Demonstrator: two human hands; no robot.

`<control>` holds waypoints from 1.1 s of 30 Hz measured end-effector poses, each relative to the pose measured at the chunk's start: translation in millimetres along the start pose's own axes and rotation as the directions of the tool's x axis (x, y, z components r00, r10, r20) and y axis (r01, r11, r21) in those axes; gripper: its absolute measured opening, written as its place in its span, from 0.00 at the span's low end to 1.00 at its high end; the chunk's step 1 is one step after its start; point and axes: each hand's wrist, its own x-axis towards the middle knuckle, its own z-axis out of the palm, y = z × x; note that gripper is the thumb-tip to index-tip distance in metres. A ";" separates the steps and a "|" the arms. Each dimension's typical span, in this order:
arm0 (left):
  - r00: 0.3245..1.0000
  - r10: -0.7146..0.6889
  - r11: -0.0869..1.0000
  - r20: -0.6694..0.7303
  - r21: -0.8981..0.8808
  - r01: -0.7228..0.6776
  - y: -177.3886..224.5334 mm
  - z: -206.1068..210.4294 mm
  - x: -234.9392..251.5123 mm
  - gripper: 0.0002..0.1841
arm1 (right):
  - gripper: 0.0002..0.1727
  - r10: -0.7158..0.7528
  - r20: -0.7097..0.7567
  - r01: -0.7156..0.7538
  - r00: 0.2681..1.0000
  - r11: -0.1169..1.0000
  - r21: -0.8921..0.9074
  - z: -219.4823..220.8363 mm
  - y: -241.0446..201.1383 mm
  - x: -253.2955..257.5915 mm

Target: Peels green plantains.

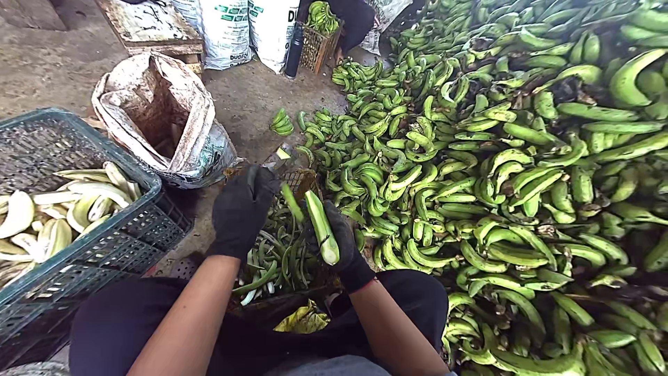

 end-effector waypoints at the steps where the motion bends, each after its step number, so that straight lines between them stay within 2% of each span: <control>1: 0.999 -0.006 0.997 0.044 -0.078 0.009 3.6 -6.2 -3.9 0.29 | 0.30 -0.066 0.016 0.067 0.998 0.996 -0.052 -5.5 -2.5 -0.3; 4: 0.951 0.073 0.952 0.300 -0.306 0.024 15.1 -4.5 -26.5 0.25 | 0.29 -0.314 0.071 0.322 0.947 0.916 -0.239 -18.5 -23.6 9.3; 6: 0.896 0.127 0.928 0.425 -0.370 0.043 24.2 1.4 -44.2 0.29 | 0.29 -0.494 0.061 0.470 0.867 0.773 -0.425 -20.0 -40.8 13.9; 9: 0.876 0.164 0.927 0.453 -0.375 0.021 36.0 2.4 -59.1 0.34 | 0.32 -0.676 -0.007 0.499 0.737 0.551 -0.669 -10.3 -56.1 13.8; 11: 0.890 0.162 0.940 0.427 -0.341 -0.008 35.9 2.7 -57.0 0.34 | 0.34 -0.711 0.020 0.485 0.702 0.457 -0.746 -3.2 -57.1 13.9; 12: 0.893 0.161 0.949 0.420 -0.314 -0.024 33.6 3.1 -53.3 0.33 | 0.34 -0.697 0.056 0.492 0.714 0.445 -0.748 -2.6 -54.1 13.4; 13: 0.898 0.157 0.959 0.412 -0.282 -0.039 30.7 3.8 -48.5 0.33 | 0.35 -0.649 0.117 0.515 0.752 0.467 -0.719 -3.5 -49.3 11.8; 14: 0.910 0.155 0.968 0.385 -0.245 -0.062 26.7 5.3 -42.7 0.32 | 0.34 -0.576 0.175 0.540 0.798 0.554 -0.634 -4.9 -42.0 11.8; 15: 0.933 0.162 0.976 0.321 -0.192 -0.104 20.9 7.7 -36.2 0.30 | 0.29 -0.476 0.211 0.513 0.854 0.703 -0.493 -5.7 -32.2 13.8; 16: 0.956 0.164 0.983 0.242 -0.123 -0.138 13.4 10.2 -29.2 0.28 | 0.24 -0.348 0.228 0.408 0.909 0.853 -0.326 -5.7 -20.6 15.9; 17: 0.974 0.146 0.989 0.174 -0.056 -0.138 5.6 11.9 -21.9 0.28 | 0.22 -0.217 0.266 0.270 0.939 0.945 -0.183 -5.8 -10.0 15.8; 18: 0.985 0.122 0.993 0.120 -0.021 -0.120 -1.5 11.5 -15.5 0.29 | 0.24 -0.109 0.298 0.145 0.948 0.984 -0.101 -5.9 -2.7 13.9; 19: 0.993 0.082 0.996 0.088 -0.024 -0.081 -5.9 9.0 -10.1 0.28 | 0.27 -0.054 0.314 0.083 0.948 0.993 -0.079 -5.9 1.0 11.5; 21: 0.998 0.025 0.995 0.064 -0.099 -0.019 -5.4 0.3 -7.7 0.29 | 0.29 -0.088 0.271 0.136 0.959 0.977 -0.164 -6.5 -1.5 9.0; 22: 0.997 0.019 0.989 0.076 -0.146 -0.008 -1.3 -1.5 -11.5 0.29 | 0.30 -0.168 0.226 0.224 0.960 0.942 -0.250 -9.0 -6.7 10.1; 24: 0.988 0.024 0.968 0.150 -0.252 0.015 10.1 1.6 -25.3 0.29 | 0.32 -0.410 0.119 0.419 0.904 0.796 -0.437 -11.4 -19.8 13.6; 26: 0.963 0.039 0.925 0.265 -0.375 0.066 24.7 6.2 -44.1 0.29 | 0.34 -0.637 0.012 0.538 0.771 0.640 -0.548 -3.8 -34.5 16.1; 28: 0.940 0.069 0.890 0.334 -0.446 0.093 35.7 10.9 -60.5 0.29 | 0.33 -0.778 -0.106 0.607 0.619 0.560 -0.564 14.0 -48.9 17.9; 30: 0.941 0.091 0.889 0.325 -0.453 0.071 43.0 14.1 -70.4 0.31 | 0.31 -0.845 -0.195 0.627 0.497 0.506 -0.592 28.0 -58.1 17.9; 31: 0.949 0.093 0.894 0.300 -0.446 0.053 44.7 15.7 -72.1 0.32 | 0.31 -0.858 -0.204 0.628 0.472 0.490 -0.605 31.3 -60.5 17.9; 32: 0.955 0.089 0.904 0.283 -0.425 0.042 45.2 16.0 -70.9 0.32 | 0.31 -0.859 -0.182 0.631 0.478 0.480 -0.609 32.0 -61.4 17.4; 33: 0.960 0.081 0.919 0.268 -0.393 0.032 44.1 15.6 -67.2 0.32 | 0.30 -0.843 -0.140 0.623 0.520 0.486 -0.613 30.2 -60.0 16.5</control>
